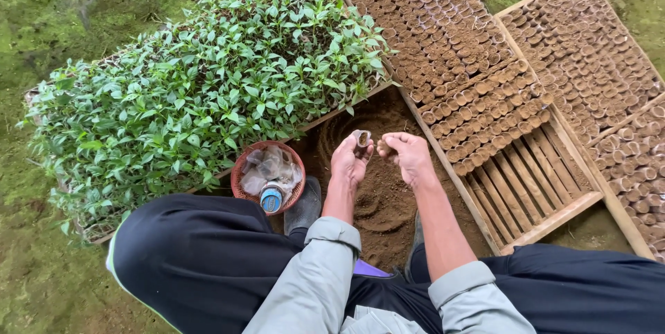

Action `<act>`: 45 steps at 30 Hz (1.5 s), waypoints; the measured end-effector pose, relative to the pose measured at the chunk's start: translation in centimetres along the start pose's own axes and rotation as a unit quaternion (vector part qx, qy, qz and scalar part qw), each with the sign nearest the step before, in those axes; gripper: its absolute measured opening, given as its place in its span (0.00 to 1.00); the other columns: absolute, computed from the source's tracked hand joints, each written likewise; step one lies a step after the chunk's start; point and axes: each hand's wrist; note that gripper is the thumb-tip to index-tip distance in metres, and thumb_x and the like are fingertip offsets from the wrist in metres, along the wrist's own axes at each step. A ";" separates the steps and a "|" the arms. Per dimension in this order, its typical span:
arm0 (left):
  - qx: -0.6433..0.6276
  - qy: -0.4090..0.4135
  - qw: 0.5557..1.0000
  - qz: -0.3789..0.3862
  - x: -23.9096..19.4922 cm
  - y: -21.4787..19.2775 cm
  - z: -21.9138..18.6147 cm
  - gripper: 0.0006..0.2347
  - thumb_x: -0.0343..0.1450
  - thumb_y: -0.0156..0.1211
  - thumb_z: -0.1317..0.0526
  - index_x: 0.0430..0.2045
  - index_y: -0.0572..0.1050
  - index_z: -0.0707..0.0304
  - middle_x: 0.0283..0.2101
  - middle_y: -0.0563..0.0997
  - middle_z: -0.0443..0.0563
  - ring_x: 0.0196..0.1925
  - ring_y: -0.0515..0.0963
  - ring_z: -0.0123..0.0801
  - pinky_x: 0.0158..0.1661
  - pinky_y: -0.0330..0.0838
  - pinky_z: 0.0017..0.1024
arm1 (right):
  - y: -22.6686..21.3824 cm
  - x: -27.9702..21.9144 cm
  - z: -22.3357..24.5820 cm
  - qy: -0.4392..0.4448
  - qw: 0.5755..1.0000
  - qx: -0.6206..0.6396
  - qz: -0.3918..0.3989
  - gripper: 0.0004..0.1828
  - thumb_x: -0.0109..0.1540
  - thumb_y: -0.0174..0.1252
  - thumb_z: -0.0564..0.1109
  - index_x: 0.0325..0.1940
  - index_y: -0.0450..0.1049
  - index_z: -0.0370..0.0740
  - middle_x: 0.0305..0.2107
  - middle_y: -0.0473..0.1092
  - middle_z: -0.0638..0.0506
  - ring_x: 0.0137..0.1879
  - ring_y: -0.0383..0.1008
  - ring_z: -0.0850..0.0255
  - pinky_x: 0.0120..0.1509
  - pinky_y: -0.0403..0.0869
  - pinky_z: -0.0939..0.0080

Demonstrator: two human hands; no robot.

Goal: Filling small biodegradable seedling pots with soil and arranging them in a wooden tray

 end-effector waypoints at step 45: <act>-0.007 -0.010 0.996 0.085 -5.0 1.9 0.3 0.07 0.75 0.61 0.66 0.44 0.79 0.67 0.37 0.79 0.59 0.40 0.80 0.40 0.45 0.85 0.43 | 1.9 2.1 -1.8 -0.112 0.929 -0.347 -0.065 0.15 0.55 0.67 0.61 0.42 0.84 0.58 0.30 0.80 0.57 0.40 0.81 0.62 0.47 0.78 0.57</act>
Point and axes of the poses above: each hand's wrist, its own x-axis towards the middle knuckle, its own y-axis out of the palm, z = x × y
